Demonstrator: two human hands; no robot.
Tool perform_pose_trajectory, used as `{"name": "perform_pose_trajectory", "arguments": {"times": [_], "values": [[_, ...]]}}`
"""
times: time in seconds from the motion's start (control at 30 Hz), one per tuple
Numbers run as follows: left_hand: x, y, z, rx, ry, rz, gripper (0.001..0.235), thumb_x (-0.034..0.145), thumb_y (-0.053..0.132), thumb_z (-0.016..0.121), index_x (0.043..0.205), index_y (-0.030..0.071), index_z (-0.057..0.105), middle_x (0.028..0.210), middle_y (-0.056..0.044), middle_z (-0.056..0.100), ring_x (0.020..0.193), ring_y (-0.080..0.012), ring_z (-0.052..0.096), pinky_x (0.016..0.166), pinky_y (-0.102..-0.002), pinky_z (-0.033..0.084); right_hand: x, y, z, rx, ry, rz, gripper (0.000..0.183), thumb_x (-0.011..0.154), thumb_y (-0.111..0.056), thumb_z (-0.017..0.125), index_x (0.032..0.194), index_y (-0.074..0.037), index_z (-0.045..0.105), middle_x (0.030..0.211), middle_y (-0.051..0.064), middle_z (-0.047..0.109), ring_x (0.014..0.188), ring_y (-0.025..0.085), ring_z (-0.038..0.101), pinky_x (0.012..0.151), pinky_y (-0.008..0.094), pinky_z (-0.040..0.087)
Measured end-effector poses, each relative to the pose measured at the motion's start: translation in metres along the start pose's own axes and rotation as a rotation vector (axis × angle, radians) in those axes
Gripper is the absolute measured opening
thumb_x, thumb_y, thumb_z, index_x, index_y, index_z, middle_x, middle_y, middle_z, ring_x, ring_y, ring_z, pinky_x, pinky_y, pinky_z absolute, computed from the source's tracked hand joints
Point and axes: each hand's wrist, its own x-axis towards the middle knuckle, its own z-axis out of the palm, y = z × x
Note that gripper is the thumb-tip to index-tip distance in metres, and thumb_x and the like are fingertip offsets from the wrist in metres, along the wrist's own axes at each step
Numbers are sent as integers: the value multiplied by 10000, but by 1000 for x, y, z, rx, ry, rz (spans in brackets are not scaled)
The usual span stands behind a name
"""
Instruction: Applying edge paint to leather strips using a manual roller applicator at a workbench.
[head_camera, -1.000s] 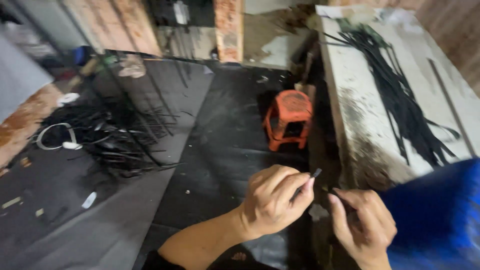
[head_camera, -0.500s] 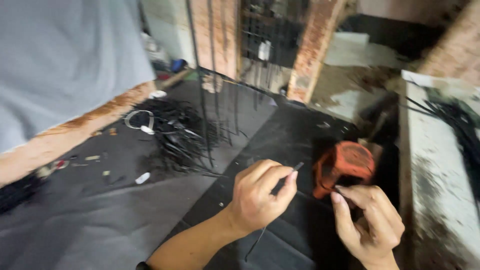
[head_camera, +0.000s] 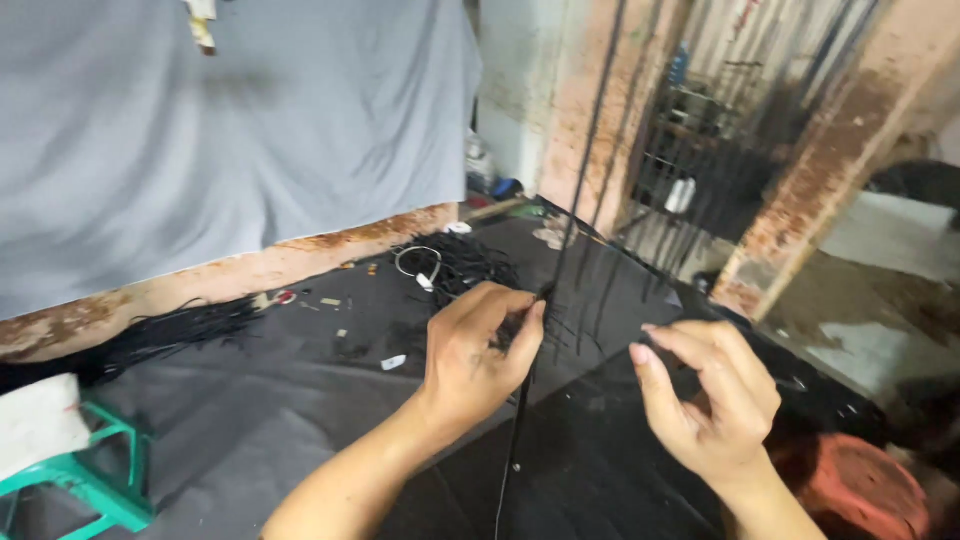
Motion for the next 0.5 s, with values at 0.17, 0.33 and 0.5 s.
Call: {"name": "perform_pose_trajectory", "arguments": {"times": [0.17,0.33,0.5], "values": [[14,-22,-25,58,42,-10,36,942,59,703,910,70,689,789,-20,669,656,-144,613,548,-266,447,41,11,25,33,31,-177,168,908,20,734,943,138,619,889,301,690,740,367,637,689,421,498],[38,-43,-56,-21,39,123,50,971,16,668,926,-4,673,791,-74,660,681,-177,624,603,-288,496,93,47,57,5,34,-479,201,964,-4,770,1091,33,618,982,145,568,851,240,516,800,367,387],[64,-65,-78,-71,4,134,67,990,42,649,930,17,664,797,-57,630,636,-137,538,565,-284,404,194,40,90,-152,98,-669,394,1136,-59,909,1317,96,595,1174,282,619,1104,433,582,1067,515,357]]}}
